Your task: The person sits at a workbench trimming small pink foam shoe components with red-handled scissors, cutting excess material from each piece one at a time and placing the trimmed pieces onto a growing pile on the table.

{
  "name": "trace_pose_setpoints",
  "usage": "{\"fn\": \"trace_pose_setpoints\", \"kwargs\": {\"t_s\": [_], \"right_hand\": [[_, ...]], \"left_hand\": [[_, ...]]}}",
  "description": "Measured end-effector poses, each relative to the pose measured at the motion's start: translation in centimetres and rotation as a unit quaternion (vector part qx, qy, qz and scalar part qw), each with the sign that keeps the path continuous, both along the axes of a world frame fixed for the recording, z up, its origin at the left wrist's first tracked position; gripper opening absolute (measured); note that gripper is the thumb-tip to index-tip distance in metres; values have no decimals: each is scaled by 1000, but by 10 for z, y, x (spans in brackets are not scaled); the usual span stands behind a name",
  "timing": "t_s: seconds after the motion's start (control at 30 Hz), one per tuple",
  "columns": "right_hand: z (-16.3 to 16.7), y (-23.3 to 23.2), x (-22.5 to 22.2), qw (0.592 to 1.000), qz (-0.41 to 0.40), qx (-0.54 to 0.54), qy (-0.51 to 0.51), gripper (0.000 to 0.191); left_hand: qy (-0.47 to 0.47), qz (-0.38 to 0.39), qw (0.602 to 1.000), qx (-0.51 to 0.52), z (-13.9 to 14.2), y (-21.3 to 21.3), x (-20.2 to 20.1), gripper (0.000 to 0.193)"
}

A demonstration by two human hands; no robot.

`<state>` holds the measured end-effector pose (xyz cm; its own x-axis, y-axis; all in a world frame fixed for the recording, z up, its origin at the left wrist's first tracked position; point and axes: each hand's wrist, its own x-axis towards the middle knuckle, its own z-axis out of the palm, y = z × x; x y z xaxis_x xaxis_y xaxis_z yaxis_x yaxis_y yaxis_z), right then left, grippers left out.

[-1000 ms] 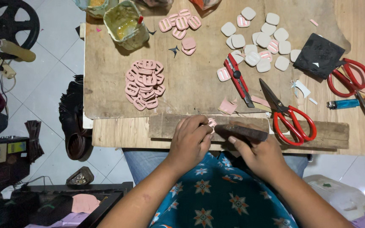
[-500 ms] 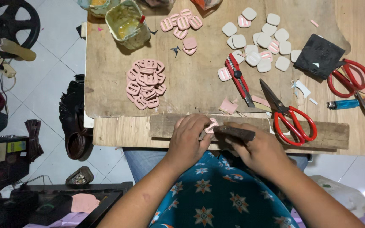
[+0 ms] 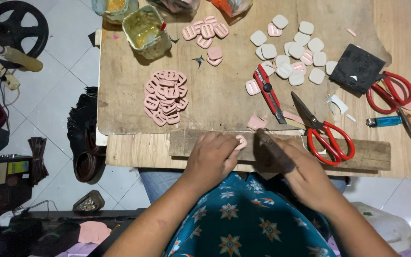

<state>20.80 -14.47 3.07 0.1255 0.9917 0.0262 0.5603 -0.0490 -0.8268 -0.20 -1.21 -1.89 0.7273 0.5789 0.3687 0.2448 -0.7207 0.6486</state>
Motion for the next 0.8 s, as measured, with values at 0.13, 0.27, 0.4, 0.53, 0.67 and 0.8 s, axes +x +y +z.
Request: {"fn": "trace_pose_setpoints", "kwargs": {"t_s": [0.13,0.27,0.4,0.53,0.67,0.8], "right_hand": [[6,-19,2,996,-87,11,-14,42],[15,-27,-4,990,-115,-54,-54,30],[20,-17,-14,994,-2,83,-76,53],[20,-11,-22,973,2,125,-192,60],[14,-10,-27,969,2,130,-211,60],[6,-7,-27,960,37,163,-225,63]], "left_hand": [[-74,52,982,-168,-10,-1,3,25],[-177,61,834,-519,-11,-2,11,26],[-183,71,767,-611,1,-1,15,29],[-192,75,756,-622,15,-6,16,31],[-180,94,751,-628,23,-9,17,32],[-178,102,747,-632,25,-12,17,33]]}}
